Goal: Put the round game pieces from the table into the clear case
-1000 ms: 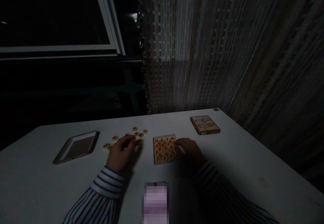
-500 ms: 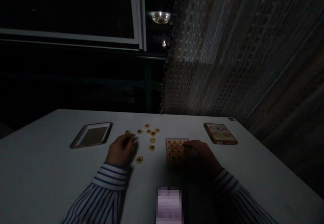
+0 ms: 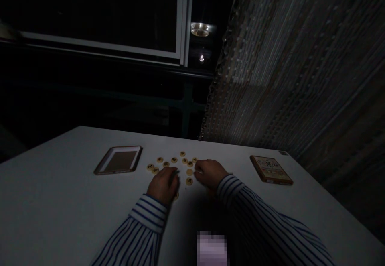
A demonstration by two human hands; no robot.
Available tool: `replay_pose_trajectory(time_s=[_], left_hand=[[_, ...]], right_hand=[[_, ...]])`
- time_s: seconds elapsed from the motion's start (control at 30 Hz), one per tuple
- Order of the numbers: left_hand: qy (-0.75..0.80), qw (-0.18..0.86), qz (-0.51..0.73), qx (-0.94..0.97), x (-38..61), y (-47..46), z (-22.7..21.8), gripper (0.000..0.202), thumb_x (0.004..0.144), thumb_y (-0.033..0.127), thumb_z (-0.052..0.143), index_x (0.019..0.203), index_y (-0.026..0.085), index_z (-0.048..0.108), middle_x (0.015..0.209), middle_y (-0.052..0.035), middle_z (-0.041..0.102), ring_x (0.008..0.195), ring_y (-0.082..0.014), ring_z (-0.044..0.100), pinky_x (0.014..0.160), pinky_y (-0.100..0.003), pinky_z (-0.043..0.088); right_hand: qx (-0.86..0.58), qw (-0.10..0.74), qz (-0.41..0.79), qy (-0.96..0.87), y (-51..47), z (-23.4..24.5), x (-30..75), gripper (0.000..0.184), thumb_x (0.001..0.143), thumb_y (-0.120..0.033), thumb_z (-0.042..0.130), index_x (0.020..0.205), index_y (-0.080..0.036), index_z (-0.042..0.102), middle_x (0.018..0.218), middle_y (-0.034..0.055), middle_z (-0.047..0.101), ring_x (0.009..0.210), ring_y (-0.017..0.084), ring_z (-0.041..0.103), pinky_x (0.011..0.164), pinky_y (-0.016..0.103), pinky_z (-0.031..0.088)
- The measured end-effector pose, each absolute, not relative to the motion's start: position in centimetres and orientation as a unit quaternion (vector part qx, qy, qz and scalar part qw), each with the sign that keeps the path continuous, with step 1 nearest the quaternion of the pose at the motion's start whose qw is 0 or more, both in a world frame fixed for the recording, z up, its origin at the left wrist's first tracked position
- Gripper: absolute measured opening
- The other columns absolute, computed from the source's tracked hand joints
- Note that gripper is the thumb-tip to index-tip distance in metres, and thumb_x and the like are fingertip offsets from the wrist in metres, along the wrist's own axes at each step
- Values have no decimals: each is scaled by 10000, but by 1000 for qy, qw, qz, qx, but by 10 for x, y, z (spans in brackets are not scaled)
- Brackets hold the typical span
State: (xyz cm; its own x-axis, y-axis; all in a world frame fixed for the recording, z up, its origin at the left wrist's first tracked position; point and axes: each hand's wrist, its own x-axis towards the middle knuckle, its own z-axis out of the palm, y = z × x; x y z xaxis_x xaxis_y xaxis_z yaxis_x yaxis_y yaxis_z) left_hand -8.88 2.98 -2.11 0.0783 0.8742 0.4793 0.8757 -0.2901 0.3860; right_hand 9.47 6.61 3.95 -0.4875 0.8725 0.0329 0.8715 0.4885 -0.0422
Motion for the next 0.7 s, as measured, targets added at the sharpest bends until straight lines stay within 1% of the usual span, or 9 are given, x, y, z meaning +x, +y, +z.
replay_pose_trajectory(time_s=[0.23,0.37,0.5,0.7], left_hand=[[-569,-21,-326,-755,-86,32,-25,276,751,231,427,977,154,565,938,-90,633,887,-205,586,783,-333,469],[-575,-40,-333,-746,-83,30,-23,274,748,207,434,977,136,566,937,-102,628,881,-206,583,798,-341,458],[-577,-54,-340,-740,-81,28,-20,262,744,193,440,969,142,565,937,-103,626,883,-205,579,801,-349,451],[-575,-59,-339,-742,-81,29,-21,261,739,197,444,959,135,569,924,-108,628,870,-211,583,791,-356,459]], right_hand=[[-534,24,30,-845,75,35,74,274,738,-424,472,831,-200,598,830,71,642,775,194,575,602,266,348],[-541,19,38,-840,80,32,68,297,709,-441,491,848,-202,601,851,82,639,774,206,574,608,282,361],[-541,8,33,-840,83,29,64,289,691,-412,499,851,-197,606,854,88,638,766,211,575,607,288,370],[-543,35,46,-837,85,26,65,246,669,-353,517,823,-188,616,835,84,639,769,201,572,618,279,376]])
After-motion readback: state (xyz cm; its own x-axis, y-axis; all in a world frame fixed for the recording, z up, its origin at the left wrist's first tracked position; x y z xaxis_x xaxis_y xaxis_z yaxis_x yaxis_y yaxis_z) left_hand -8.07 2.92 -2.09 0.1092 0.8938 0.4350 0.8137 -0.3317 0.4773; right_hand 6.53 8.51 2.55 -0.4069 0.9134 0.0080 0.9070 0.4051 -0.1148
